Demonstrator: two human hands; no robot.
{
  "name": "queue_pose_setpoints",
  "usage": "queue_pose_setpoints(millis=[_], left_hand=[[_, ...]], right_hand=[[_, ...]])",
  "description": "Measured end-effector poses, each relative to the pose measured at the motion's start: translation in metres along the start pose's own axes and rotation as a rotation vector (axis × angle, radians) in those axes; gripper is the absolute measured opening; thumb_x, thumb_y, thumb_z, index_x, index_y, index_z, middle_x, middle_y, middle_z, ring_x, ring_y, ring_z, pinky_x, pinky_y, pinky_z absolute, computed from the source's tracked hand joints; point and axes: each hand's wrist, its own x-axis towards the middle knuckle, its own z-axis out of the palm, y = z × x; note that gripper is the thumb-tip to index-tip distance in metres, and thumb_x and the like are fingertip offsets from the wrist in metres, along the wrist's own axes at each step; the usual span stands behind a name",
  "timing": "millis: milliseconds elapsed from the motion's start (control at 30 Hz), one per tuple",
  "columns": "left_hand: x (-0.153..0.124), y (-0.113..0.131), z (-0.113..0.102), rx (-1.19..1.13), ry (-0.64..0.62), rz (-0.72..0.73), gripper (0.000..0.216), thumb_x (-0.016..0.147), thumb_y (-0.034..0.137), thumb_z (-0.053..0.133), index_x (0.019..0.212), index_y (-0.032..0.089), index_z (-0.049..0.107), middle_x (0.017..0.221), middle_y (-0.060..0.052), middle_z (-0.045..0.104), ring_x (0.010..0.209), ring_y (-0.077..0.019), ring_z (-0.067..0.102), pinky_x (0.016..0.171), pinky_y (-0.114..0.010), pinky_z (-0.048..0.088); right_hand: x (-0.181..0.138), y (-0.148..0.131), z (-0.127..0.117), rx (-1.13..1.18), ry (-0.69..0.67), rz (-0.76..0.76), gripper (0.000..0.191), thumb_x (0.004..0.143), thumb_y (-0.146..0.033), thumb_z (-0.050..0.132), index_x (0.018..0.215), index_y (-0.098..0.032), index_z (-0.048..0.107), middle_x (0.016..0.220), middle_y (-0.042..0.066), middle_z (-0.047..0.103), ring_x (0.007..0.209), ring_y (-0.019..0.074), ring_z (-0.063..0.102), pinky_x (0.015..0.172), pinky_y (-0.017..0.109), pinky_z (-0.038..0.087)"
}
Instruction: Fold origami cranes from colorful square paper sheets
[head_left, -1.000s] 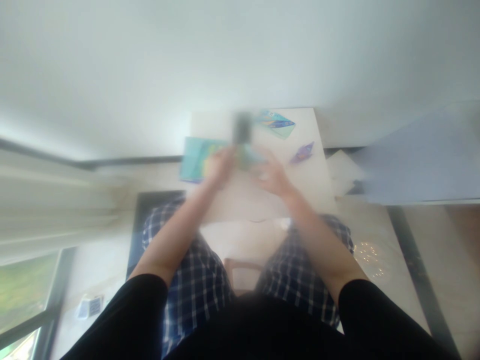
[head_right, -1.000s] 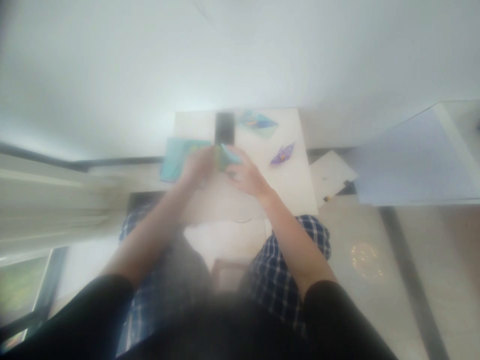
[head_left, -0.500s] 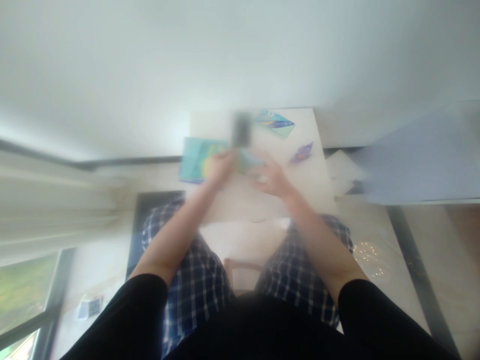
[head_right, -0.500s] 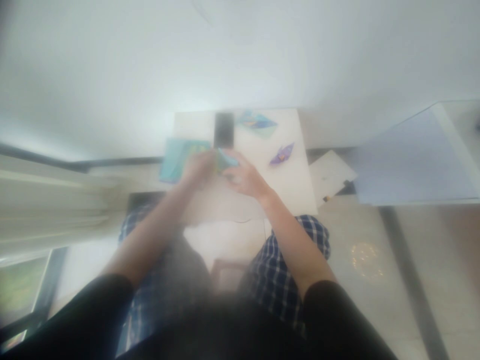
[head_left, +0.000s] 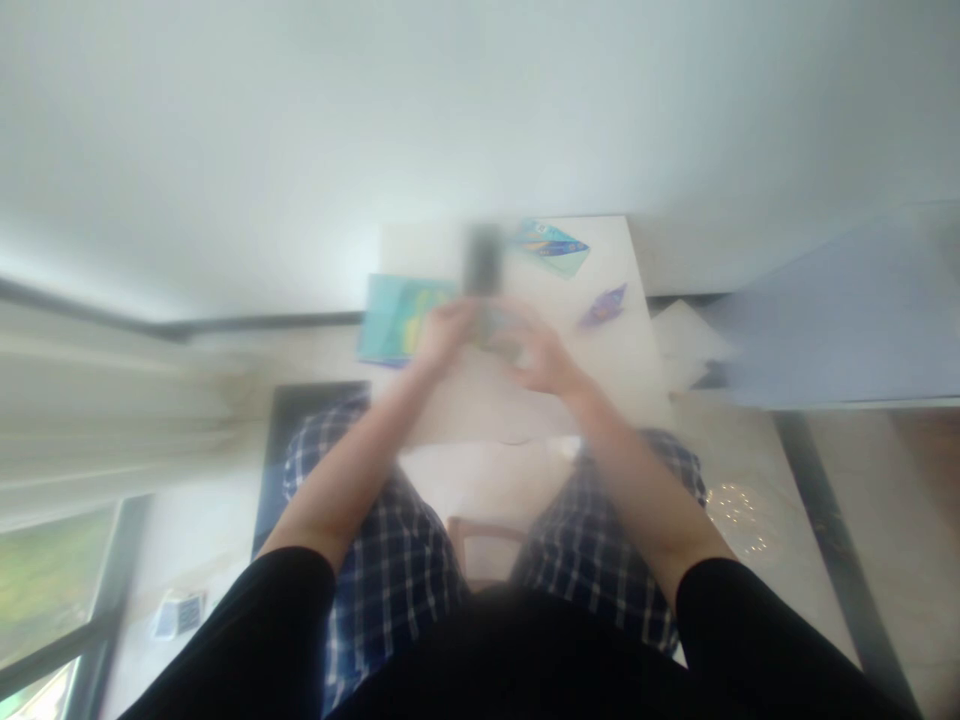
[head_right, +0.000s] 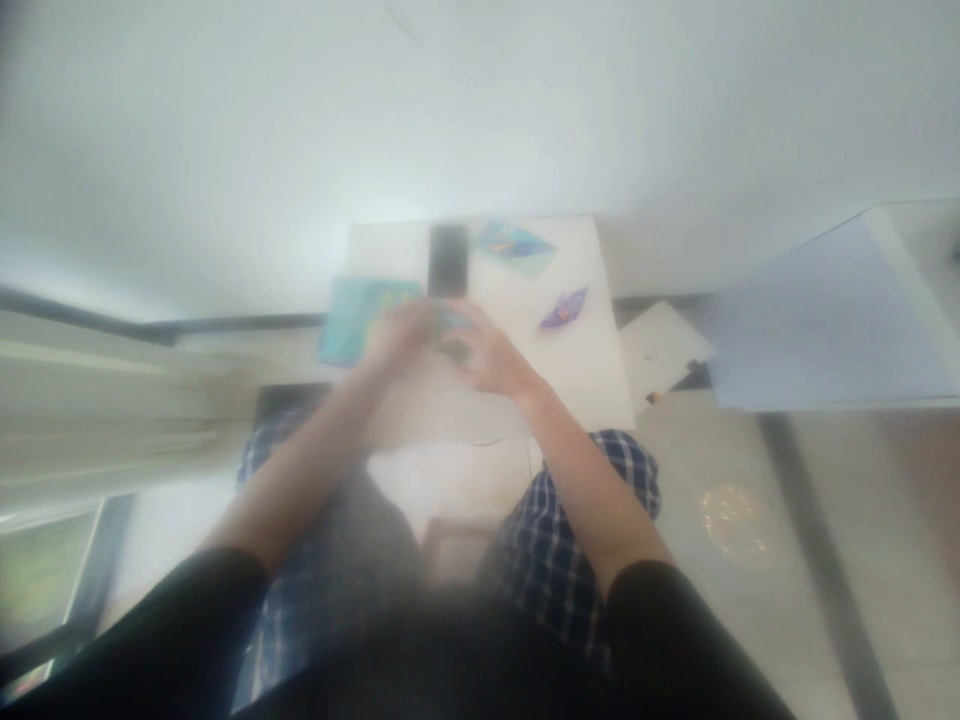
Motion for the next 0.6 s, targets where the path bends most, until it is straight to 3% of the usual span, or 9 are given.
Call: queue_pose_setpoints(millis=[200, 600], left_hand=[[0.0, -0.005, -0.002, -0.054, -0.082, 0.079, 0.042, 0.083, 0.047, 0.059, 0.109, 0.017, 0.072, 0.118, -0.01, 0.071, 0.11, -0.024, 0.065, 0.095, -0.032, 0.05], [-0.006, 0.005, -0.006, 0.014, -0.08, 0.102, 0.032, 0.082, 0.038, 0.06, 0.104, 0.02, 0.076, 0.112, -0.006, 0.073, 0.105, -0.0238, 0.068, 0.09, -0.03, 0.052]], right_hand=[[-0.001, 0.001, -0.004, 0.006, -0.014, 0.059, 0.03, 0.073, -0.024, 0.062, 0.103, -0.024, 0.062, 0.137, 0.01, 0.058, 0.13, 0.0282, 0.053, 0.109, 0.047, 0.043], [0.001, 0.004, -0.007, 0.099, 0.092, 0.151, 0.026, 0.073, -0.025, 0.058, 0.097, -0.022, 0.068, 0.128, 0.007, 0.066, 0.121, 0.0265, 0.061, 0.106, 0.042, 0.047]])
